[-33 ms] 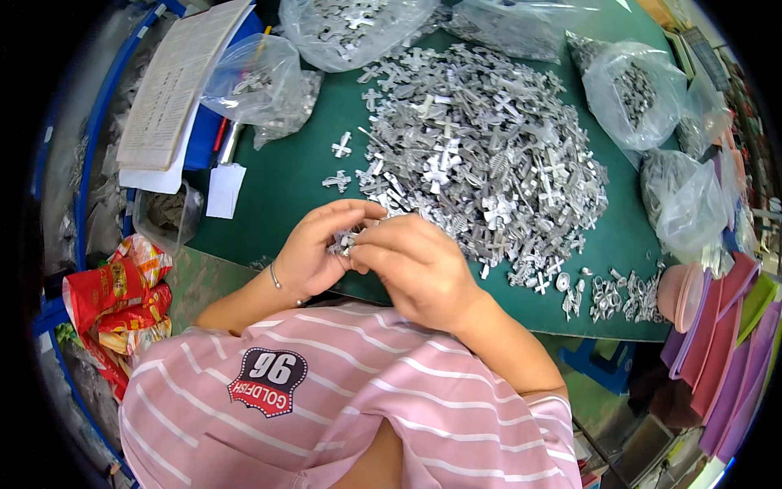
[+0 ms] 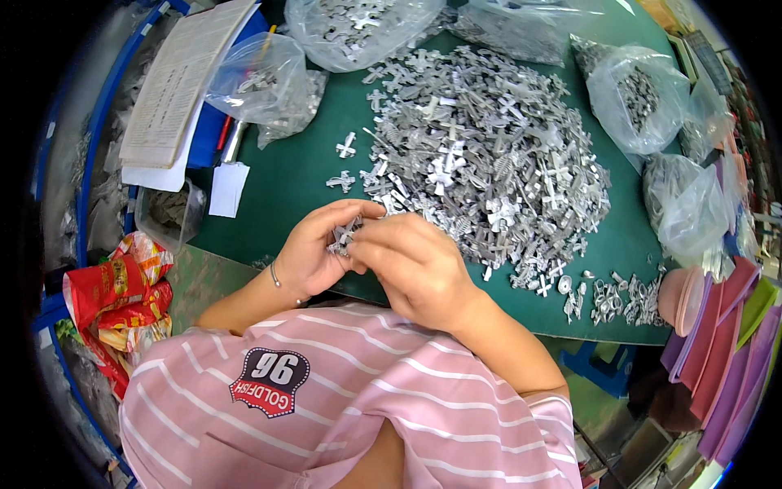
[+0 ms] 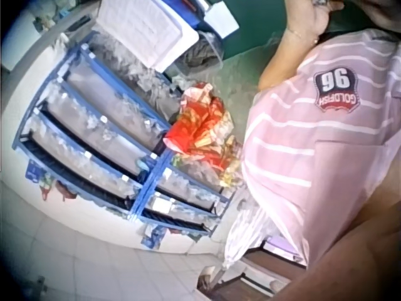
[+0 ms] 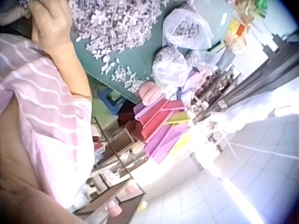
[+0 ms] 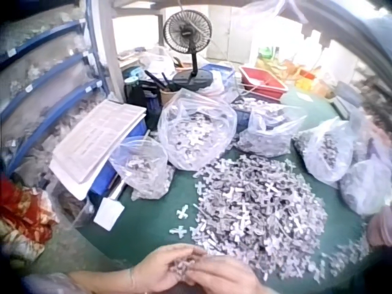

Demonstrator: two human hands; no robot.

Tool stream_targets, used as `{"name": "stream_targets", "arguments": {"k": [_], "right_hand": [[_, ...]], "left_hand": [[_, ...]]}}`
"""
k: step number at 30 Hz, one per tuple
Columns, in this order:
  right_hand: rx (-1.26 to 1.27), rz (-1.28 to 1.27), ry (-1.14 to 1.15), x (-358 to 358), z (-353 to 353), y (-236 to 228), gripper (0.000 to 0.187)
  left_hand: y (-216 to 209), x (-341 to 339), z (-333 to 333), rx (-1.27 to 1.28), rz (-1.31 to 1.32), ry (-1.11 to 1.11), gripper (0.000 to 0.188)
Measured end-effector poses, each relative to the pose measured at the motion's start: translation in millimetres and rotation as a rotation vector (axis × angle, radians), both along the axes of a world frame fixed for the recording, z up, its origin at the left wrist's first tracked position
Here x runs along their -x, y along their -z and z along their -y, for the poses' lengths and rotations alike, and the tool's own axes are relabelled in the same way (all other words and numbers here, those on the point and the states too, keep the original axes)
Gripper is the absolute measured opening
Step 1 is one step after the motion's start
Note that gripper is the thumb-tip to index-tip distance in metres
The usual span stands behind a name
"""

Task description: The person sits at a green workbench and assembles small silver metal components by hand. They pick up cross-shaped pieces and cylindrical parts from a large pile, fit them together, and place the finished assemblies into a clear plastic bag. The process is repetitive, involving continuous picking, fitting, and bagging of the hardware.

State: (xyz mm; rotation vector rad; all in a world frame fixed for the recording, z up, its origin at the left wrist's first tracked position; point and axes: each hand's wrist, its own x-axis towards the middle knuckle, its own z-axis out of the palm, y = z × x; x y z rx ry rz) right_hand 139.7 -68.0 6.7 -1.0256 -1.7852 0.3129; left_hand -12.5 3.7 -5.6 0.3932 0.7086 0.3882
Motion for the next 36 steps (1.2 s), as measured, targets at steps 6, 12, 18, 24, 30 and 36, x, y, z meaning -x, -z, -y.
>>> {"name": "stream_targets", "arguments": {"k": [6,12,18,24,30,36], "right_hand": [[0.052,0.34,0.275,15.2,-48.9,19.8,0.028],[0.121,0.425,0.201,17.9,-59.0,27.4,0.031],[0.443,-0.147,0.139,5.7,-25.9,7.6,0.036],[0.52,-0.467,0.144,-2.6,-5.5,14.9,0.037],[0.484,-0.531,0.123,-4.5,1.4,15.7,0.036],[0.46,-0.604,0.142,-2.0,5.1,13.0,0.035]], "left_hand": [[19.4,30.1,-14.1,-0.14,-0.032,-0.184,0.012],[9.1,32.5,-19.4,-0.354,-0.272,-0.221,0.012],[8.0,26.7,-16.1,-0.396,-0.213,-0.045,0.014],[4.4,18.4,-10.6,-0.38,-0.071,0.044,0.017],[1.5,14.6,-6.9,-0.369,-0.088,0.062,0.018],[1.9,12.7,-4.5,-0.331,-0.062,0.066,0.017]]}}
